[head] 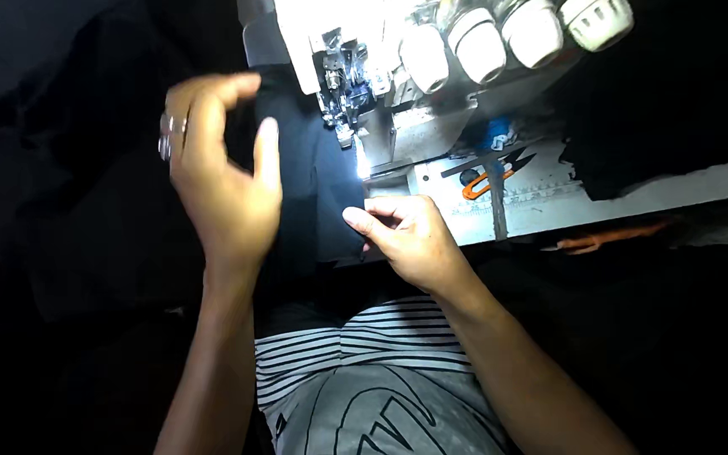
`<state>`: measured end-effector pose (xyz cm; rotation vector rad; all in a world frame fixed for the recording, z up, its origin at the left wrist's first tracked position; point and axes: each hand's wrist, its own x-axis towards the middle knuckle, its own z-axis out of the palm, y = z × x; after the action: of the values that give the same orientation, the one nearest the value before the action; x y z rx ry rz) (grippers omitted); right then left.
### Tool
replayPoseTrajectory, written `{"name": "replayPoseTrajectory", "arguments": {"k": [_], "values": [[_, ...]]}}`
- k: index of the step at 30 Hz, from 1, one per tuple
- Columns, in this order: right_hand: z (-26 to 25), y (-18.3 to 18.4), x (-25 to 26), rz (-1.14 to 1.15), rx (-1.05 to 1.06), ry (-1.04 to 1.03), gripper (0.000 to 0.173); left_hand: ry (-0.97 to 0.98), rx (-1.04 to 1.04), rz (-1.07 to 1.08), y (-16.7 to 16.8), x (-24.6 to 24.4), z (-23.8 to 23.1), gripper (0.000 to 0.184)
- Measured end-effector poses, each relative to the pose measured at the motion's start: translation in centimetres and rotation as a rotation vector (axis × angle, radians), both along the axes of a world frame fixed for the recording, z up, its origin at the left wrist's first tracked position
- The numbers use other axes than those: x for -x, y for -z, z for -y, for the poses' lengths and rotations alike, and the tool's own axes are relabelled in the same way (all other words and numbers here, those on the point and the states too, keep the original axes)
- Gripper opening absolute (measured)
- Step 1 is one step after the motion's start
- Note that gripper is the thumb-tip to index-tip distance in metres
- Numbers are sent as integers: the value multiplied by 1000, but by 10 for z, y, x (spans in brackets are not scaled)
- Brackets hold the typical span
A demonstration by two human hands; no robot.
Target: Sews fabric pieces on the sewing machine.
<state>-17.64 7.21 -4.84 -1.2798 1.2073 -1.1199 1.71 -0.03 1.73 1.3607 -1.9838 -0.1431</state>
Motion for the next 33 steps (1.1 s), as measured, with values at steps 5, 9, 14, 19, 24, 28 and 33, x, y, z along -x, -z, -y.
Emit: {"name": "replayPoseTrajectory", "arguments": {"k": [5, 9, 14, 19, 24, 28, 33], "values": [[-25, -2, 7, 175, -99, -4, 17, 315, -102, 15, 35, -1, -88, 65], [-34, -15, 5, 228, -135, 41, 43, 158, 107, 60, 69, 26, -87, 57], [-35, -28, 2, 181, -105, 25, 47, 183, 150, -162, 61, 24, -84, 20], [-35, -15, 9, 135, -140, 64, 46, 188, 20, -189, 67, 14, -98, 24], [-26, -11, 10, 123, -112, 73, 40, 155, 30, -187, 73, 16, -90, 23], [-12, -13, 13, 109, -60, 64, 38, 159, 47, -149, 66, 16, -77, 26], [4, -21, 17, -7, 59, 58, 25, 173, 47, -110, 54, 17, -59, 28]]}}
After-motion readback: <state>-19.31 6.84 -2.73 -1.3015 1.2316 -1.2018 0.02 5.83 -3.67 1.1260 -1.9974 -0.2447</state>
